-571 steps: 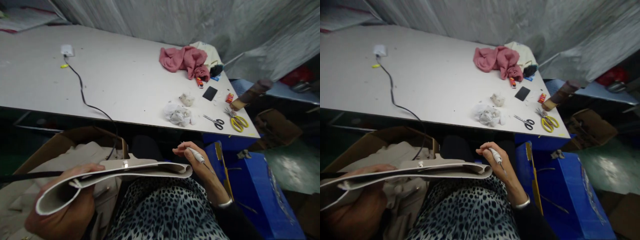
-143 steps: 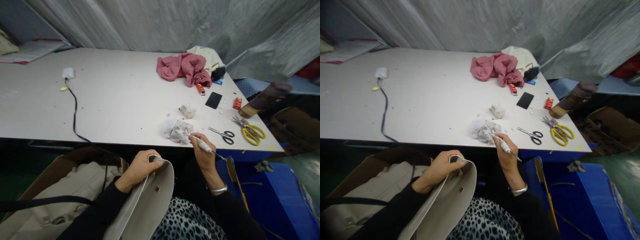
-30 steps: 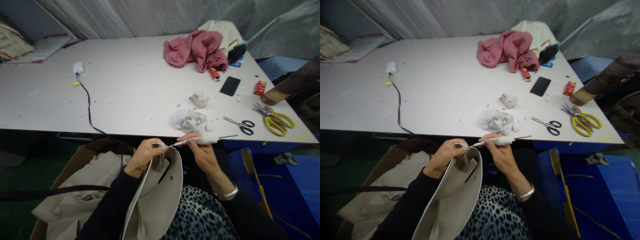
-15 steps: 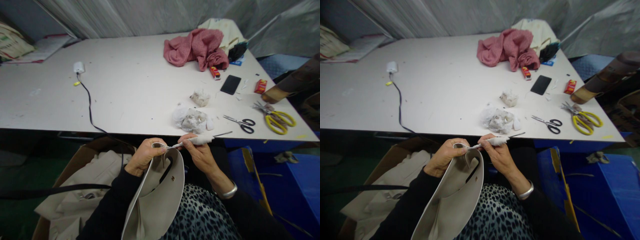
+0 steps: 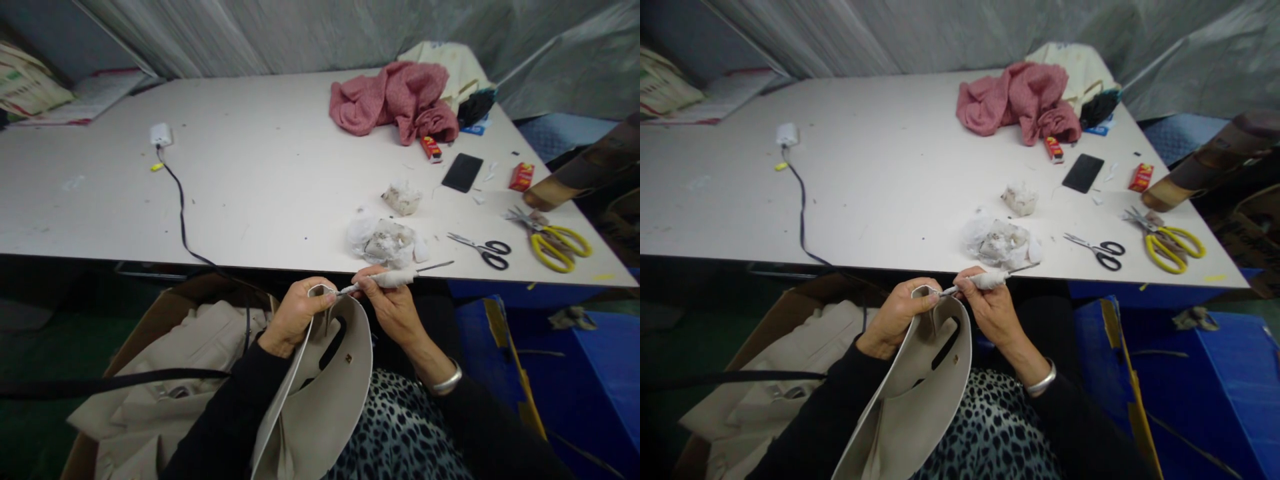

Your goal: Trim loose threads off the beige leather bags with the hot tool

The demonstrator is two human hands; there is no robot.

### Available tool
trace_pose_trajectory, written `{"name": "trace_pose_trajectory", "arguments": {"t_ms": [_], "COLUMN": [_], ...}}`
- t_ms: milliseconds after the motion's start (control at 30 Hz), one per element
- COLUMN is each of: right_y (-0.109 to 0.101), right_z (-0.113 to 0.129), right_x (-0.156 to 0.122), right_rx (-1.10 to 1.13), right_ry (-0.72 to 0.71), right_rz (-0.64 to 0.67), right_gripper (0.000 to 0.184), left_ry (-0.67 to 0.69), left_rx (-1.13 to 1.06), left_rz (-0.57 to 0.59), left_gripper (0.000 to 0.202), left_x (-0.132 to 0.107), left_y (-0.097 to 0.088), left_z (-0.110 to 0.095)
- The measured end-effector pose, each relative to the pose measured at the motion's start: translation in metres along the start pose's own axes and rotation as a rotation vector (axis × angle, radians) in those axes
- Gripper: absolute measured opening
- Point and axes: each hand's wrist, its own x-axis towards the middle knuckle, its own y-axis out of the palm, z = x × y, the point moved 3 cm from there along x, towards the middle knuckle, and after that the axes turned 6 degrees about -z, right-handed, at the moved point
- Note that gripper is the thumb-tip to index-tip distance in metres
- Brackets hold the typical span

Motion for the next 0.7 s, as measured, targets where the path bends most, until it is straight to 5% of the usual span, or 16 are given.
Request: {"name": "trace_pose_trajectory", "arguments": {"t_ms": [133,267,333,500,700], "right_y": [-0.004,-0.011,-0.016,-0.017,0.008], "right_z": [-0.001,0.009,0.015,0.015,-0.004], "right_x": [-0.009,-0.018,-0.020,-0.023,-0.031], "right_rx": [-0.051,-0.187,-0.181,-0.152,-0.361], "right_ry": [-0.135,-0.359,-0.405,-0.242,0.016], "right_rz": [0.019,0.198,0.165,-0.091,0.100], "right_gripper": [0.020,0.017,0.018,0.021,0.031], "left_ry": [0.012,0.026,0.039,0.139,0.266], "left_rx": [0.006,-0.011,-0.020,0.027,0.161], "left_rz": [-0.052,-0.053,-0.048,-0.104,-0.305], "left_gripper": [0.035,0.035,0.035,0.031,0.022], "left_x": [0.000,-0.004,-0.006,-0.013,-0.046], "left_y": [-0.002,-0.002,-0.002,-0.001,0.008], "left_z": [0.003,0.003,0.001,-0.005,0.008]}}
